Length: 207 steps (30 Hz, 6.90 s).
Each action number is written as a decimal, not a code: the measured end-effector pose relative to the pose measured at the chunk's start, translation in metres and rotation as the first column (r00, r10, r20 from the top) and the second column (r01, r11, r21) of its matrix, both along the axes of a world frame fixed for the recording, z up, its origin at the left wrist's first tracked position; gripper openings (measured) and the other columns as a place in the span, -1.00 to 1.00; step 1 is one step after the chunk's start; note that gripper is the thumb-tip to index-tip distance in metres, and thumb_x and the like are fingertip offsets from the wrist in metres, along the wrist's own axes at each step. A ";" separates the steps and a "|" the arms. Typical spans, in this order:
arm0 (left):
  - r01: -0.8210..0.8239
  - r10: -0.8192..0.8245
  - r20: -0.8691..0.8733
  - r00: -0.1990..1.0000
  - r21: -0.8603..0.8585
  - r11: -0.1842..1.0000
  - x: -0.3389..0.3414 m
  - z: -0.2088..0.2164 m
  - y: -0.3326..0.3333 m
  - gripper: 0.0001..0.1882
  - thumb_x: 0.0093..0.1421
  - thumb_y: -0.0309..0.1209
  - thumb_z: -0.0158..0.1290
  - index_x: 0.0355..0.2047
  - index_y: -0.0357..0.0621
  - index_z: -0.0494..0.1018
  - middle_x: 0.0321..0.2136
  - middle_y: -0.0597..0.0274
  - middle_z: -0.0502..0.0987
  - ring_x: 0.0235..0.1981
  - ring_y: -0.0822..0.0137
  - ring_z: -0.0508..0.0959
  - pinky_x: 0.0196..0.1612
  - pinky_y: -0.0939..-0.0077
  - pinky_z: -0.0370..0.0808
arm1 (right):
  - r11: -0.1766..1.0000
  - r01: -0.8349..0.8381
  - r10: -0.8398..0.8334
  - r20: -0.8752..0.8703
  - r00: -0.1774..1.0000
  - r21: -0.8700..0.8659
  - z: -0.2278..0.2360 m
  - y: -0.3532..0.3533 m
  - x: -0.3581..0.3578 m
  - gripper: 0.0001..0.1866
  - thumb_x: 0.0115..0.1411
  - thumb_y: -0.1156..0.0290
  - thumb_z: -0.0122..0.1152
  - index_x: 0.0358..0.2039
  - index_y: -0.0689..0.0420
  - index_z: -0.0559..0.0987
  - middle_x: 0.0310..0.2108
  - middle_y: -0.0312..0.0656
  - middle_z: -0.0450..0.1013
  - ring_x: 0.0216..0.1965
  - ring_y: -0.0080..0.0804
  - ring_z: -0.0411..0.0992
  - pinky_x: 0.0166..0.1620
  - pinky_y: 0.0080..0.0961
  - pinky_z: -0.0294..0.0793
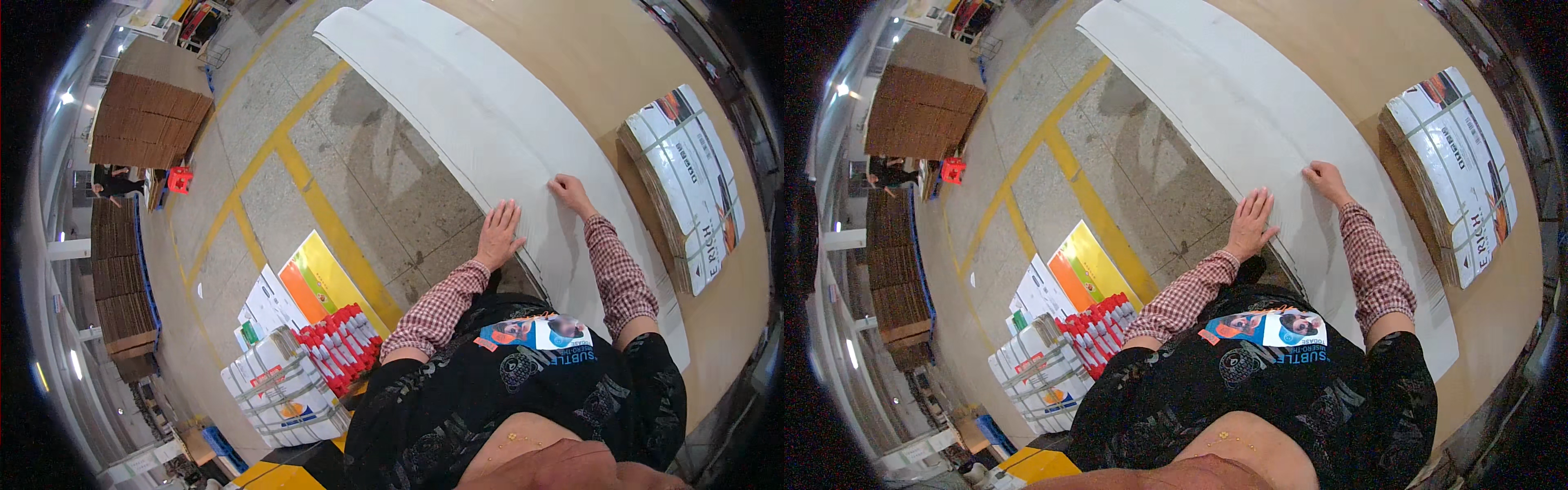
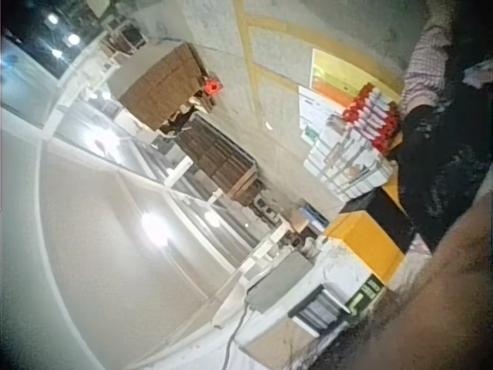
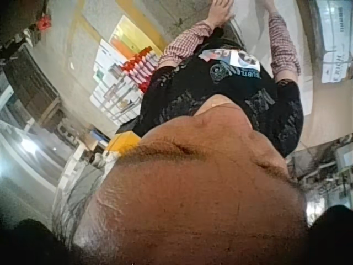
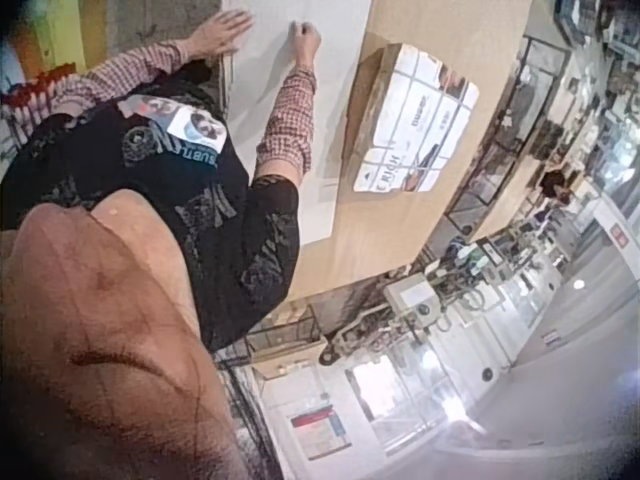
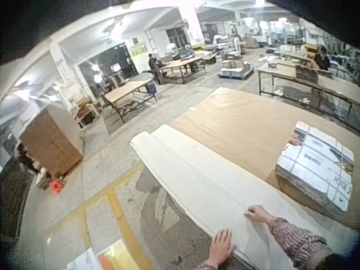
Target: Organize and fold cardboard sheets for packaging.
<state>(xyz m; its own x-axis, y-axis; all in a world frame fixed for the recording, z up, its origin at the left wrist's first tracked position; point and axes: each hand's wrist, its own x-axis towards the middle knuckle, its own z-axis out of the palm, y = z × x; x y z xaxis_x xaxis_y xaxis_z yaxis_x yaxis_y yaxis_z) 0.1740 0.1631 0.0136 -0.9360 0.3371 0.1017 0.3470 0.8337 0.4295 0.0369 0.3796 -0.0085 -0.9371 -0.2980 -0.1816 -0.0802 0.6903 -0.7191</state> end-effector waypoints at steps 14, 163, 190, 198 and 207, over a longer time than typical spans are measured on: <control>0.015 -0.015 -0.029 0.999 0.009 1.000 0.002 0.001 0.005 -0.27 -0.02 -0.10 0.04 0.15 -0.01 0.07 0.19 0.00 -0.05 0.21 0.02 -0.07 0.18 0.11 -0.09 | 0.979 0.081 -0.148 -0.380 0.913 -0.185 0.009 0.007 0.016 -0.88 -0.03 0.43 0.16 -0.51 0.19 0.43 -0.68 -0.24 0.32 -0.63 -0.41 0.23 -0.47 -0.50 0.27; 0.176 -0.170 0.074 0.983 -0.085 0.981 0.029 0.006 0.029 -0.23 -0.06 -0.03 0.09 0.14 0.11 0.08 0.21 -0.07 -0.17 0.22 -0.06 -0.16 0.14 -0.12 -0.10 | 0.995 0.093 -0.091 -0.096 0.991 0.020 0.002 0.043 0.070 -0.68 0.09 0.22 0.02 -0.53 0.27 0.47 -0.63 -0.05 0.36 -0.58 -0.36 0.30 -0.46 -0.43 0.26; -0.676 -0.401 0.895 0.194 0.418 0.606 -0.001 0.001 0.065 -0.72 0.12 -0.19 0.03 -0.40 -0.16 0.34 -0.64 0.49 0.23 -0.67 0.64 0.18 -0.65 0.71 0.13 | 0.946 0.302 -0.243 0.353 0.904 -0.122 0.081 0.065 0.269 -0.79 0.03 0.36 0.13 -0.33 0.18 0.50 -0.43 -0.12 0.44 -0.34 -0.36 0.42 -0.27 -0.46 0.38; -0.704 -0.222 0.906 0.360 0.420 0.573 0.008 -0.009 0.071 -0.75 0.14 -0.22 -0.03 -0.39 -0.16 0.40 -0.62 0.46 0.41 -0.73 0.61 0.30 -0.72 0.70 0.15 | 0.888 0.049 0.252 0.573 0.779 -0.457 0.014 0.023 0.322 -0.40 0.23 0.10 -0.19 0.16 0.22 0.06 0.18 -0.02 0.01 0.20 -0.21 -0.01 0.19 -0.45 -0.05; -0.756 -0.229 0.905 0.359 0.426 0.497 0.003 -0.018 0.066 -0.68 0.16 -0.22 -0.05 -0.19 -0.20 0.32 -0.34 0.26 0.49 -0.38 0.39 0.52 -0.42 0.48 0.47 | 0.939 -0.179 0.286 0.380 0.880 -0.292 -0.004 0.015 0.320 -0.27 0.17 0.03 -0.15 0.17 0.27 -0.05 0.20 0.12 -0.14 0.23 -0.12 -0.12 0.21 -0.43 -0.11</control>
<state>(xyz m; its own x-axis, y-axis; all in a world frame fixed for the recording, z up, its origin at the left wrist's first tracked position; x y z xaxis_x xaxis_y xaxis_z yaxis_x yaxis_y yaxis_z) 0.1767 0.2292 -0.0044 -0.6467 0.2964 -0.7028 -0.7408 -0.0246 0.6713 0.3567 0.3942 -0.0125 -0.6914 -0.5821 -0.4280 0.1225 0.4894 -0.8634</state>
